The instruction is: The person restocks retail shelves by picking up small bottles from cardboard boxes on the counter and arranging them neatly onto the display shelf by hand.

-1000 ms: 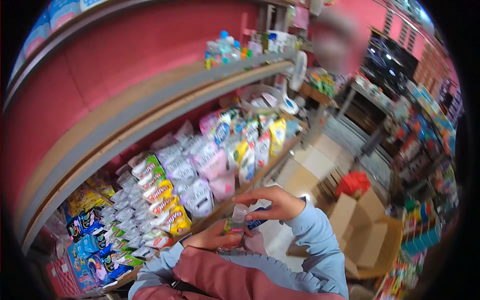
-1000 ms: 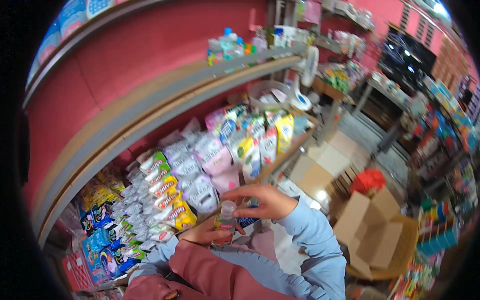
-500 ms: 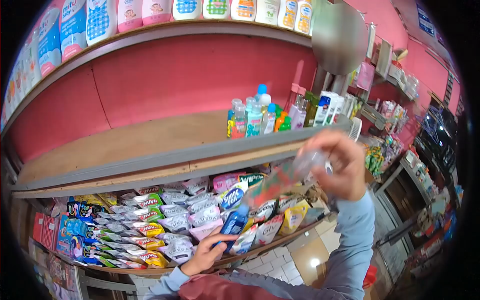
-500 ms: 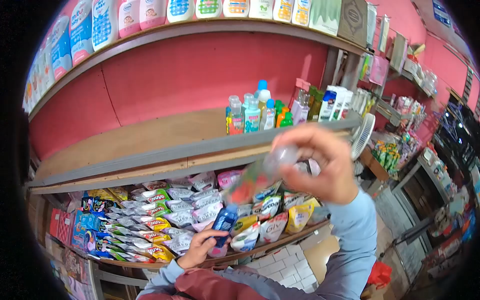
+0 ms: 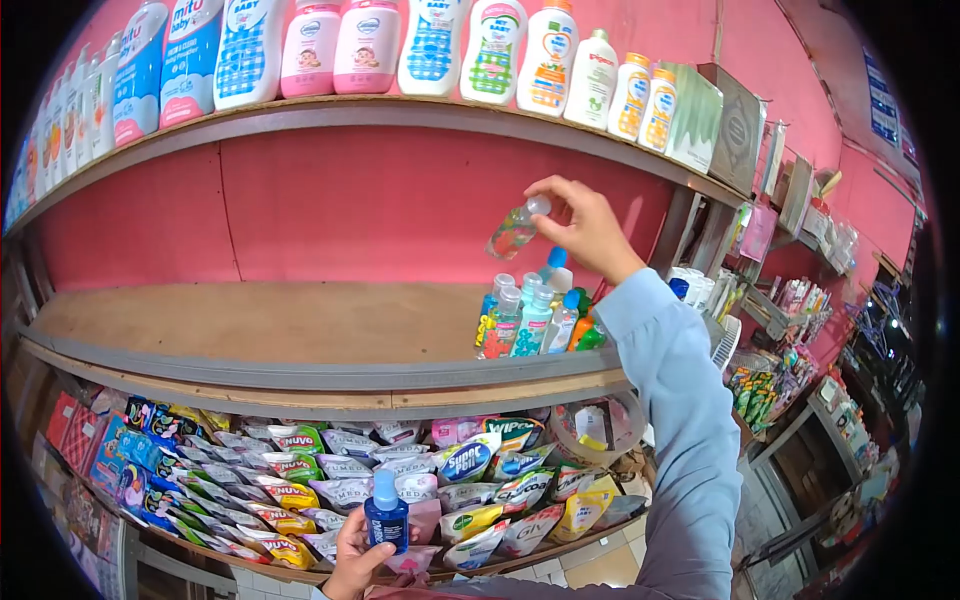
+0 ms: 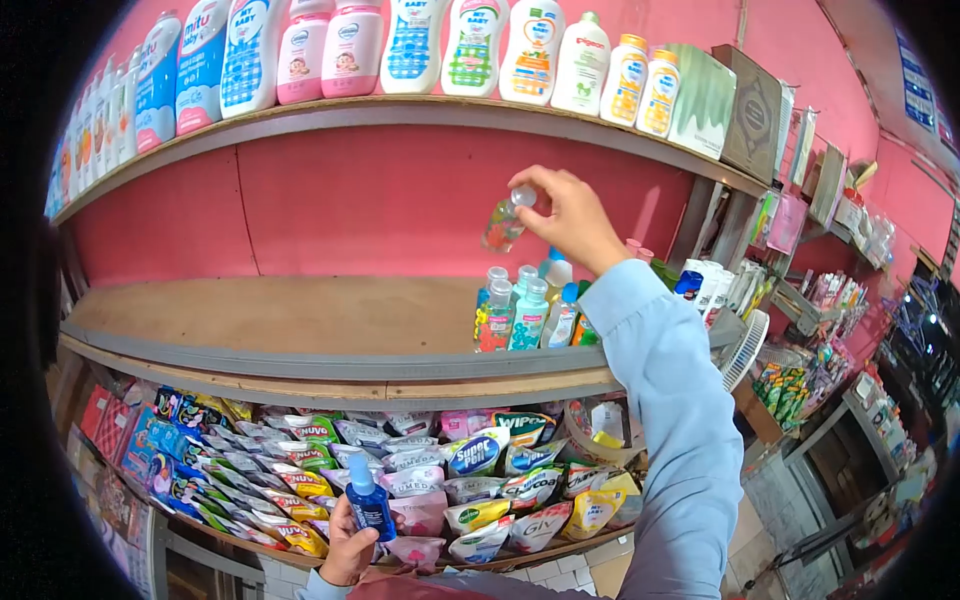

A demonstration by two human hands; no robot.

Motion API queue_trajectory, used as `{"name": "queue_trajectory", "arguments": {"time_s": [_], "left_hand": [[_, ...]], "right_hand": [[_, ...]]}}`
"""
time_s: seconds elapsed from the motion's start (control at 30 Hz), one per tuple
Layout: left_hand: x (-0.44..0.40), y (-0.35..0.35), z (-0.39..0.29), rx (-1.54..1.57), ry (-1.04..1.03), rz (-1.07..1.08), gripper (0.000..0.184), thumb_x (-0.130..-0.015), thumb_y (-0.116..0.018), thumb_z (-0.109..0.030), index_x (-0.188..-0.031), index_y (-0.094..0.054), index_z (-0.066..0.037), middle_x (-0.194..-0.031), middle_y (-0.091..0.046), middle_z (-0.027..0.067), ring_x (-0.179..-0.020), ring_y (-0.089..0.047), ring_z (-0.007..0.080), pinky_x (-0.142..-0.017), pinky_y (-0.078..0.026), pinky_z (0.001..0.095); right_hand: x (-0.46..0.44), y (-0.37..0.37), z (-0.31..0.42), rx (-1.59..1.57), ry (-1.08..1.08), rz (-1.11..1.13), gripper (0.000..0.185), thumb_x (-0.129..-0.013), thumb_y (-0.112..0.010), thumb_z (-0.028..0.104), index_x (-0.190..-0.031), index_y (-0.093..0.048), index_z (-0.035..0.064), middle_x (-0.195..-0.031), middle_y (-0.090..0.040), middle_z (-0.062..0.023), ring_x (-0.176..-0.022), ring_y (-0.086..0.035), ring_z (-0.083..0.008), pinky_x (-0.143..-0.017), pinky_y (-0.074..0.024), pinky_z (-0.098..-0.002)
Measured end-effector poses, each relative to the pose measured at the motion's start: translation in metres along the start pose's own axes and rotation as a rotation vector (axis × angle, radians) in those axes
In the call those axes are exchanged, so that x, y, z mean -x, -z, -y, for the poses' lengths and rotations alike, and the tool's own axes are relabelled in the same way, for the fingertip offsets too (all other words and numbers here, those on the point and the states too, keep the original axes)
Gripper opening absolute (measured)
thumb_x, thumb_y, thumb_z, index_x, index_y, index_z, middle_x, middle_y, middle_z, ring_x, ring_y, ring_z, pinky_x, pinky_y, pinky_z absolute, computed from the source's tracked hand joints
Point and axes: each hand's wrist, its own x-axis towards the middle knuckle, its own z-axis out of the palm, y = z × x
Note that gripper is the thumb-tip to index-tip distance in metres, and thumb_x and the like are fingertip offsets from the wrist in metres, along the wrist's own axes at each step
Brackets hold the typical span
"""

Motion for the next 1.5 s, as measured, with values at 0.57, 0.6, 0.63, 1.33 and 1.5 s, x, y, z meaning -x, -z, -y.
{"name": "queue_trajectory", "arguments": {"time_s": [0.57,0.6,0.63,1.33,1.5], "left_hand": [[-0.003,0.023,0.003,0.085,0.060,-0.065,0.056,-0.079,-0.059,0.003,-0.131,-0.038,0.000,-0.115,-0.058,0.0199,-0.098,-0.064,0.0306,-0.090,-0.050,0.0431],[-0.004,0.020,0.000,0.088,0.054,-0.073,0.056,-0.079,-0.059,0.003,-0.130,-0.038,0.001,-0.115,-0.058,0.0197,-0.098,-0.064,0.0303,-0.090,-0.050,0.0426],[-0.005,0.018,-0.001,0.093,0.047,-0.080,0.056,-0.079,-0.059,0.003,-0.130,-0.038,0.001,-0.114,-0.058,0.0196,-0.098,-0.064,0.0300,-0.090,-0.050,0.0421],[-0.009,0.022,0.000,0.029,0.025,-0.086,0.054,-0.078,-0.060,0.001,-0.128,-0.040,0.004,-0.111,-0.060,0.0189,-0.096,-0.065,0.0277,-0.088,-0.051,0.0400],[-0.006,0.017,-0.003,0.040,0.020,-0.101,0.055,-0.079,-0.059,0.002,-0.130,-0.039,0.003,-0.111,-0.060,0.0188,-0.096,-0.064,0.0284,-0.089,-0.051,0.0405]], "right_hand": [[-0.020,-0.086,-0.065,-0.218,-0.341,0.676,0.024,-0.063,-0.071,0.012,-0.084,-0.063,0.0041,-0.072,-0.062,-0.0032,-0.064,-0.060,-0.0115,-0.060,-0.0478,-0.0275],[-0.020,-0.084,-0.062,-0.208,-0.346,0.693,0.022,-0.065,-0.070,0.012,-0.084,-0.064,0.0040,-0.073,-0.061,-0.0027,-0.067,-0.058,-0.0107,-0.062,-0.0470,-0.0270],[-0.021,-0.083,-0.059,-0.196,-0.350,0.711,0.020,-0.066,-0.070,0.012,-0.084,-0.064,0.0039,-0.074,-0.060,-0.0021,-0.069,-0.057,-0.0099,-0.064,-0.0463,-0.0264],[-0.027,-0.089,-0.038,-0.002,-0.271,0.654,0.020,-0.064,-0.074,0.017,-0.067,-0.060,0.0035,-0.064,-0.063,-0.0073,-0.062,-0.060,-0.0160,-0.057,-0.0463,-0.0310],[-0.022,-0.093,-0.043,0.010,-0.250,0.641,0.019,-0.065,-0.074,0.018,-0.068,-0.061,0.0036,-0.065,-0.063,-0.0076,-0.063,-0.061,-0.0169,-0.058,-0.0468,-0.0316]]}}
